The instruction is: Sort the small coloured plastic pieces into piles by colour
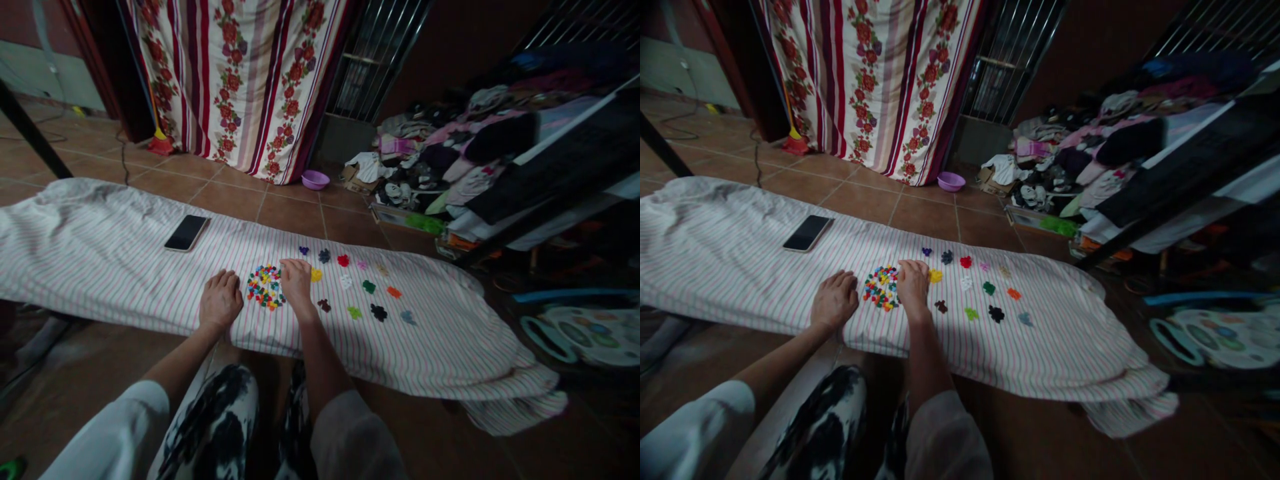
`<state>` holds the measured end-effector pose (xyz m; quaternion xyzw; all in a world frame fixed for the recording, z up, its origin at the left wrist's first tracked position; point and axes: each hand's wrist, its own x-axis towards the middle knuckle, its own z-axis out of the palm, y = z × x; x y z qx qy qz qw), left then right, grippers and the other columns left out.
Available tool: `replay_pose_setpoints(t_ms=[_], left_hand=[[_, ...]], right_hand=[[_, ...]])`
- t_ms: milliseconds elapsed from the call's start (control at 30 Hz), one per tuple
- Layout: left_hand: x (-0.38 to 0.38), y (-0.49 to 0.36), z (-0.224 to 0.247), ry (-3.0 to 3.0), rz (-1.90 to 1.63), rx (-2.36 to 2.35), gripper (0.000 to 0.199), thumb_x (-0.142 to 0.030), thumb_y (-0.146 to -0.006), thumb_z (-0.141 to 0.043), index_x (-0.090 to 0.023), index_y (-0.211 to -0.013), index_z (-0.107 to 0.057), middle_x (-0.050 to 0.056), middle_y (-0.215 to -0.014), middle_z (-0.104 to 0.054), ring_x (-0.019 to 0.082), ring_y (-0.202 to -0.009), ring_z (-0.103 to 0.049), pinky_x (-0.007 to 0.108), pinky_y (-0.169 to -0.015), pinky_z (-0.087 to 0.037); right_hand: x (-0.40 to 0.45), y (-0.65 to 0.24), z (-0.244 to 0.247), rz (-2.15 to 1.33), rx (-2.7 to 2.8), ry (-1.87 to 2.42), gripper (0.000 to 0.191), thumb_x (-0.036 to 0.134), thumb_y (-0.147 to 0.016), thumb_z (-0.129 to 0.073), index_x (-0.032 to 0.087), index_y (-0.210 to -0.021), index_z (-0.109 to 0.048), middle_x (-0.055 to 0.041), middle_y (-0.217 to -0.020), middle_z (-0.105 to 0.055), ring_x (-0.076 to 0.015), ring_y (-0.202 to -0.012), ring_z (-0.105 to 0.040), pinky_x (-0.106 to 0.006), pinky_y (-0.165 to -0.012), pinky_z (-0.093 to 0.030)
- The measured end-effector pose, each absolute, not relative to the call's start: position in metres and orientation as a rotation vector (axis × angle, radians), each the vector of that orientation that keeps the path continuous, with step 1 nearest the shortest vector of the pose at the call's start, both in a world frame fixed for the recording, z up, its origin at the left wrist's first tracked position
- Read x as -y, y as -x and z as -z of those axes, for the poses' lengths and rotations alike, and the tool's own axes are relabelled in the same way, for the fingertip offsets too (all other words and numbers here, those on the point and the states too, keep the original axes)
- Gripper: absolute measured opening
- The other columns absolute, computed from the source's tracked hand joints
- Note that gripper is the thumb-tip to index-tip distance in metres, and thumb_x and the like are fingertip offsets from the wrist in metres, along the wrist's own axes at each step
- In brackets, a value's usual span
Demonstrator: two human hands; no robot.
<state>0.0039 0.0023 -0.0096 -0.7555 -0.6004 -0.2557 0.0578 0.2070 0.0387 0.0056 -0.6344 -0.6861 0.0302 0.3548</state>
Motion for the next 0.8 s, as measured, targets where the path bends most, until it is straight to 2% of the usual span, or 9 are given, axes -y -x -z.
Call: replay_pose_setpoints(t_ms=[200,333,800], left_hand=[[-0.002,-0.005,0.008,2.291,0.788,1.849,0.029,-0.019,-0.082,-0.047,-0.015,-0.106,-0.063,0.012,-0.123,-0.065,0.031,-0.124,-0.052,0.045,-0.103,-0.04],[-0.001,-0.006,0.006,2.29,0.791,1.863,0.028,-0.019,-0.082,-0.048,-0.015,-0.105,-0.063,0.011,-0.123,-0.065,0.031,-0.125,-0.052,0.044,-0.103,-0.04],[-0.001,-0.005,0.008,2.293,0.792,1.831,0.028,-0.018,-0.082,-0.048,-0.014,-0.106,-0.063,0.012,-0.123,-0.065,0.031,-0.124,-0.051,0.045,-0.103,-0.04]], right_hand=[[-0.04,-0.182,-0.005,-0.108,1.746,1.87,0.028,0.022,-0.091,-0.047,0.026,-0.104,-0.072,-0.0059,-0.112,-0.068,-0.0263,-0.114,-0.043,-0.041,-0.095,-0.031],[-0.04,-0.175,-0.004,-0.111,1.732,1.958,0.026,0.022,-0.089,-0.049,0.025,-0.1,-0.073,-0.0086,-0.111,-0.066,-0.0285,-0.114,-0.043,-0.043,-0.095,-0.03],[-0.043,-0.178,-0.002,-0.148,1.668,1.829,0.017,0.015,-0.084,-0.054,0.024,-0.087,-0.068,-0.004,-0.097,-0.069,-0.0236,-0.107,-0.048,-0.036,-0.091,-0.033]])
